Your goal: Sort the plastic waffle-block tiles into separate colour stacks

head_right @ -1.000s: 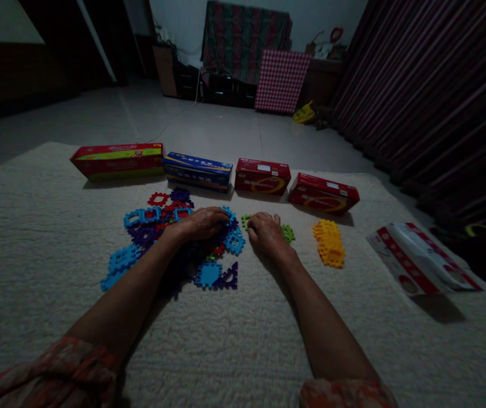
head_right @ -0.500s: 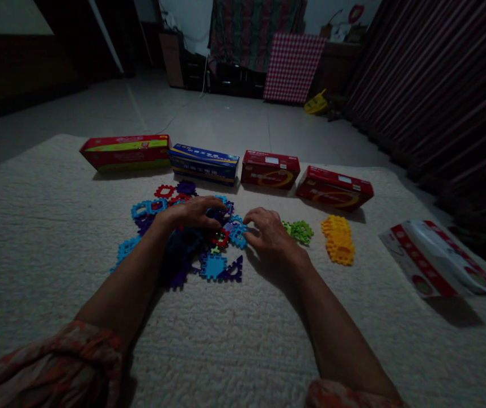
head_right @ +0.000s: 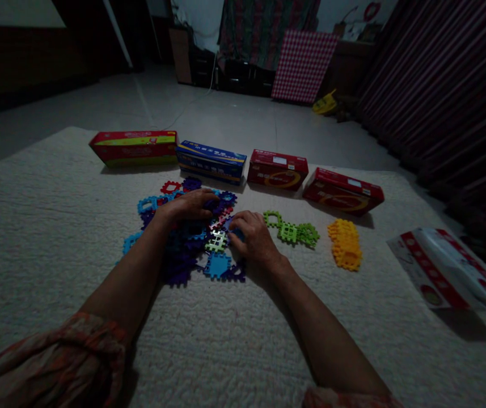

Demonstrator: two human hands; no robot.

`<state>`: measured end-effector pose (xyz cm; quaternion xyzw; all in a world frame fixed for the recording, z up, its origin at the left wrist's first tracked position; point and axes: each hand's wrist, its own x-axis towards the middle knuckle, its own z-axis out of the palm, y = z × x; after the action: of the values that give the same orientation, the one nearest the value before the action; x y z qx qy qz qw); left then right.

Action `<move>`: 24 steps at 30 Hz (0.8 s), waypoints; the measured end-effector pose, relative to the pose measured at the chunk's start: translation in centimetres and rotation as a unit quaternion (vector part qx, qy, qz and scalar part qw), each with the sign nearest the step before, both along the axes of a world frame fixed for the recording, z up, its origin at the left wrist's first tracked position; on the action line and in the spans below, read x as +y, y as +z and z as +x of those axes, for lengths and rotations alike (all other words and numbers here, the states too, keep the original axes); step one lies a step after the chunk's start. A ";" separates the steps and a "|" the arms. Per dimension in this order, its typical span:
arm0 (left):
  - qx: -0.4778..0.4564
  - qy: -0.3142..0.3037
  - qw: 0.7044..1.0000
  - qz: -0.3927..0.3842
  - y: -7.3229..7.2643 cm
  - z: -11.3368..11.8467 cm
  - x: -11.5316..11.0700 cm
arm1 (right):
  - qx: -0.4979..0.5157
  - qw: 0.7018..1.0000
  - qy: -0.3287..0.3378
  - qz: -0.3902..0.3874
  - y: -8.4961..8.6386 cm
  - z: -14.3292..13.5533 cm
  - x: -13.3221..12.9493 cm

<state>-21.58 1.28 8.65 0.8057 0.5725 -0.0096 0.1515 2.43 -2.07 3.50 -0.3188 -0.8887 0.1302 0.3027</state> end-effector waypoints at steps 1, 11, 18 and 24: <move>0.001 0.001 1.000 -0.001 -0.1 -0.1 0.0 | -0.009 1.000 0.017 0.004 0.2 -0.1 -0.2; -0.007 -0.002 1.000 0.003 -0.3 -0.4 0.2 | -0.133 0.991 0.013 -0.022 0.7 -1.9 -2.3; -0.011 -0.006 1.000 0.005 -0.5 -0.6 0.3 | -0.078 0.997 0.004 -0.021 0.7 -2.3 -2.5; -0.005 0.012 1.000 0.004 0.0 -0.3 0.0 | -0.004 0.998 -0.002 -0.066 0.6 -2.8 -2.4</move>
<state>-21.92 1.30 8.68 0.7997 0.5812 -0.0018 0.1508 -0.39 -4.50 4.06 -0.3399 -0.8791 0.1862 0.2775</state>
